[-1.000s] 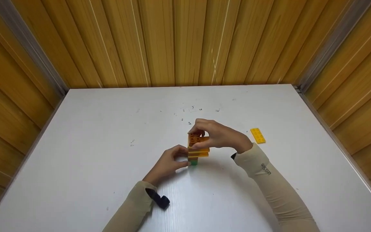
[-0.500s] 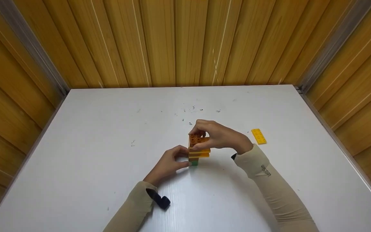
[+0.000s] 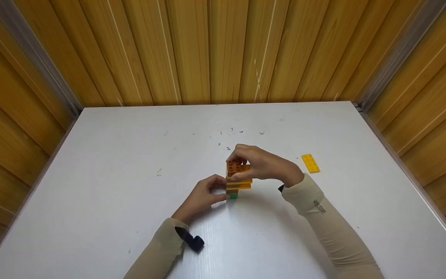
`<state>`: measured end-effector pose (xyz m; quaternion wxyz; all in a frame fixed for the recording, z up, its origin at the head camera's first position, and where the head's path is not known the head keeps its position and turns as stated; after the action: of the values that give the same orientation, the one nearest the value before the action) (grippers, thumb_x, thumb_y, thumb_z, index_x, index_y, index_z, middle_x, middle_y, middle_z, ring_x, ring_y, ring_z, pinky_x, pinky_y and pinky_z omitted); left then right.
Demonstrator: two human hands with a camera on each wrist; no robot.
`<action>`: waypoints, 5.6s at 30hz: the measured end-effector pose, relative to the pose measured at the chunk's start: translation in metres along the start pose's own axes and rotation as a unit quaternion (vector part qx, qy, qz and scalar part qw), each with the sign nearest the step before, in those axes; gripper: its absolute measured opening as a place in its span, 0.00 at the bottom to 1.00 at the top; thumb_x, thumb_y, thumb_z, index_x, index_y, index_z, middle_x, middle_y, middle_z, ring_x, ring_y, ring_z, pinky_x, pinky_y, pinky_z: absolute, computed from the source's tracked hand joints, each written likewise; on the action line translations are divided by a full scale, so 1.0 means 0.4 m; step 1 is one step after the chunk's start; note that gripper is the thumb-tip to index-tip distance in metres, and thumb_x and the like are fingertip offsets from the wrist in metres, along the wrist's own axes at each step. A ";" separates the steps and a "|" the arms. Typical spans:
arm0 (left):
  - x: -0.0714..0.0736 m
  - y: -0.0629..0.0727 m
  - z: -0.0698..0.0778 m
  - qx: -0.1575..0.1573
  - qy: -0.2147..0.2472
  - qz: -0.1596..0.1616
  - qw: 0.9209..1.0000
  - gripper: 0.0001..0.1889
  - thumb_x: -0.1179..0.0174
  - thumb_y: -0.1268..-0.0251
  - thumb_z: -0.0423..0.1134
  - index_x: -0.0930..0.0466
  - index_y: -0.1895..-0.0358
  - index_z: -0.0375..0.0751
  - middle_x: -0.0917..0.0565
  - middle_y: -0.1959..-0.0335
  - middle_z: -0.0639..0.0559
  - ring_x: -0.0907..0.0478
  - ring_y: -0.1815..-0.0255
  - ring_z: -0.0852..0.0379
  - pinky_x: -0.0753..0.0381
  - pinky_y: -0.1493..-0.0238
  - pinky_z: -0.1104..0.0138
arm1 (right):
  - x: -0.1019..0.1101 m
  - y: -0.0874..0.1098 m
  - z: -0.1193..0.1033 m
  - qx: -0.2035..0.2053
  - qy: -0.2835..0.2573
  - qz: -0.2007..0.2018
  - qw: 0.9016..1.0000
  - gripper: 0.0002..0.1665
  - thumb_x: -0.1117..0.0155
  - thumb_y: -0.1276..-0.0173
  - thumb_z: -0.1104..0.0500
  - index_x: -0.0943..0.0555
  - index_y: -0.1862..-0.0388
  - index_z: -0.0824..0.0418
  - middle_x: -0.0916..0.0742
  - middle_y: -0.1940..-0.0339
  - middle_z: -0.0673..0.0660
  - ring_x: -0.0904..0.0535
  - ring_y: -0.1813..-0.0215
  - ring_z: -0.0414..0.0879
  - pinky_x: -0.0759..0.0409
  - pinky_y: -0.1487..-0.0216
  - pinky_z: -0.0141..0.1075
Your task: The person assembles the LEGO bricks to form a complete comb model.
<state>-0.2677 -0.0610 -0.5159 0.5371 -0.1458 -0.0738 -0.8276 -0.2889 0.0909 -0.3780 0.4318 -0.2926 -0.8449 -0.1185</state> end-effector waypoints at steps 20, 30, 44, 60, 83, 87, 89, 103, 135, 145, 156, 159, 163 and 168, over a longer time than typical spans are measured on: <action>-0.002 0.001 0.013 0.000 -0.002 0.000 1.000 0.18 0.35 0.42 0.31 0.24 0.48 0.40 0.18 0.48 0.45 0.21 0.45 0.50 0.25 0.39 0.57 | 0.004 0.014 -0.017 0.026 0.045 0.017 0.999 0.23 0.30 0.39 0.52 0.21 0.48 0.60 0.19 0.58 0.51 0.24 0.57 0.42 0.21 0.53 0.34; -0.005 0.002 0.015 0.005 -0.011 0.005 1.000 0.17 0.34 0.42 0.32 0.23 0.49 0.41 0.18 0.49 0.46 0.21 0.46 0.50 0.26 0.39 0.56 | 0.010 0.041 -0.001 0.080 0.039 0.044 0.995 0.30 0.32 0.37 0.53 0.24 0.39 0.64 0.18 0.49 0.56 0.20 0.51 0.45 0.19 0.48 0.40; 0.000 -0.001 -0.004 0.019 0.003 0.002 1.000 0.17 0.33 0.44 0.35 0.23 0.50 0.48 0.18 0.51 0.54 0.21 0.48 0.57 0.26 0.39 0.59 | 0.065 0.127 0.122 -0.022 0.010 0.103 0.994 0.33 0.29 0.41 0.51 0.24 0.39 0.61 0.17 0.47 0.55 0.21 0.46 0.51 0.21 0.44 0.46; -0.002 -0.001 -0.002 0.013 -0.012 0.006 1.000 0.17 0.33 0.44 0.35 0.23 0.51 0.49 0.18 0.51 0.55 0.21 0.49 0.57 0.26 0.39 0.59 | 0.113 0.223 0.297 -0.191 0.008 0.113 0.975 0.35 0.31 0.39 0.49 0.27 0.36 0.62 0.19 0.45 0.61 0.24 0.42 0.59 0.26 0.40 0.53; -0.004 -0.002 -0.008 0.032 -0.009 0.006 0.999 0.17 0.32 0.44 0.37 0.22 0.50 0.49 0.17 0.51 0.55 0.20 0.48 0.58 0.26 0.39 0.60 | 0.133 0.352 0.476 -0.358 0.020 0.063 0.932 0.42 0.35 0.35 0.46 0.35 0.31 0.68 0.24 0.40 0.69 0.29 0.40 0.62 0.29 0.38 0.56; -0.004 -0.001 -0.007 0.029 -0.008 0.006 1.000 0.17 0.32 0.44 0.37 0.23 0.50 0.49 0.17 0.51 0.54 0.20 0.48 0.57 0.26 0.39 0.59 | 0.129 0.362 0.492 -0.381 0.020 0.049 0.923 0.43 0.36 0.35 0.47 0.37 0.30 0.70 0.25 0.40 0.71 0.29 0.40 0.63 0.30 0.37 0.58; -0.004 0.000 -0.007 0.029 -0.008 0.006 1.000 0.17 0.32 0.44 0.37 0.23 0.50 0.49 0.17 0.51 0.54 0.21 0.47 0.57 0.26 0.39 0.59 | 0.127 0.364 0.499 -0.392 0.020 0.043 0.919 0.43 0.36 0.34 0.47 0.38 0.30 0.72 0.25 0.40 0.72 0.29 0.40 0.64 0.31 0.37 0.58; -0.003 0.001 -0.006 0.027 -0.011 0.009 1.000 0.17 0.33 0.44 0.36 0.23 0.50 0.47 0.18 0.50 0.54 0.21 0.48 0.57 0.25 0.40 0.61 | 0.103 0.368 0.513 -0.440 -0.018 0.036 0.897 0.45 0.33 0.37 0.47 0.37 0.31 0.72 0.28 0.35 0.71 0.32 0.41 0.60 0.37 0.32 0.59; -0.002 0.001 -0.006 0.018 -0.004 0.009 1.000 0.17 0.31 0.45 0.37 0.22 0.51 0.48 0.18 0.51 0.54 0.21 0.48 0.57 0.26 0.39 0.59 | 0.084 0.320 0.479 -0.384 0.010 0.038 0.922 0.30 0.35 0.39 0.60 0.26 0.36 0.61 0.22 0.48 0.61 0.27 0.46 0.55 0.28 0.41 0.52; -0.004 0.003 -0.006 0.026 -0.008 0.008 1.000 0.18 0.31 0.45 0.38 0.22 0.51 0.49 0.18 0.51 0.54 0.21 0.49 0.57 0.25 0.40 0.59 | 0.093 0.292 0.463 -0.340 0.016 0.020 0.940 0.30 0.32 0.40 0.62 0.25 0.38 0.64 0.20 0.48 0.63 0.26 0.48 0.54 0.27 0.43 0.50; -0.001 -0.001 -0.008 0.020 -0.001 0.005 1.000 0.17 0.32 0.44 0.37 0.22 0.51 0.48 0.17 0.51 0.54 0.21 0.48 0.58 0.26 0.39 0.59 | 0.107 0.253 0.410 -0.244 0.035 0.008 0.969 0.25 0.34 0.40 0.66 0.21 0.42 0.65 0.17 0.53 0.61 0.23 0.50 0.56 0.23 0.46 0.50; -0.002 -0.003 -0.007 0.016 0.005 0.003 1.000 0.17 0.32 0.44 0.35 0.22 0.51 0.48 0.17 0.51 0.54 0.20 0.48 0.58 0.25 0.39 0.60 | 0.111 0.243 0.391 -0.221 0.035 0.006 0.975 0.25 0.33 0.41 0.66 0.20 0.43 0.65 0.17 0.54 0.61 0.22 0.51 0.56 0.22 0.47 0.50; -0.002 -0.003 -0.008 0.012 0.005 0.004 1.000 0.16 0.33 0.44 0.34 0.22 0.51 0.48 0.17 0.51 0.54 0.20 0.48 0.57 0.25 0.40 0.60 | 0.115 0.229 0.368 -0.209 0.038 -0.001 0.977 0.25 0.32 0.42 0.66 0.20 0.43 0.65 0.17 0.54 0.61 0.22 0.51 0.55 0.22 0.48 0.48; -0.001 -0.002 -0.009 0.012 0.000 0.005 1.000 0.16 0.33 0.44 0.34 0.22 0.51 0.48 0.18 0.51 0.54 0.21 0.48 0.57 0.25 0.40 0.60 | 0.115 0.208 0.342 -0.220 0.040 -0.019 0.975 0.25 0.31 0.41 0.63 0.20 0.43 0.63 0.17 0.52 0.60 0.22 0.50 0.54 0.23 0.47 0.48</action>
<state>-0.2689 -0.0613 -0.5195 0.5430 -0.1392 -0.0832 -0.8239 -0.3506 0.2376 -0.4277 0.3884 -0.3590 -0.7856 -0.3210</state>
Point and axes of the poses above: each hand's wrist, its own y-axis away from the middle knuckle, its own x-axis out of the back of the hand, z = x × y, the point moved 5 cm from there along -y, towards the middle knuckle
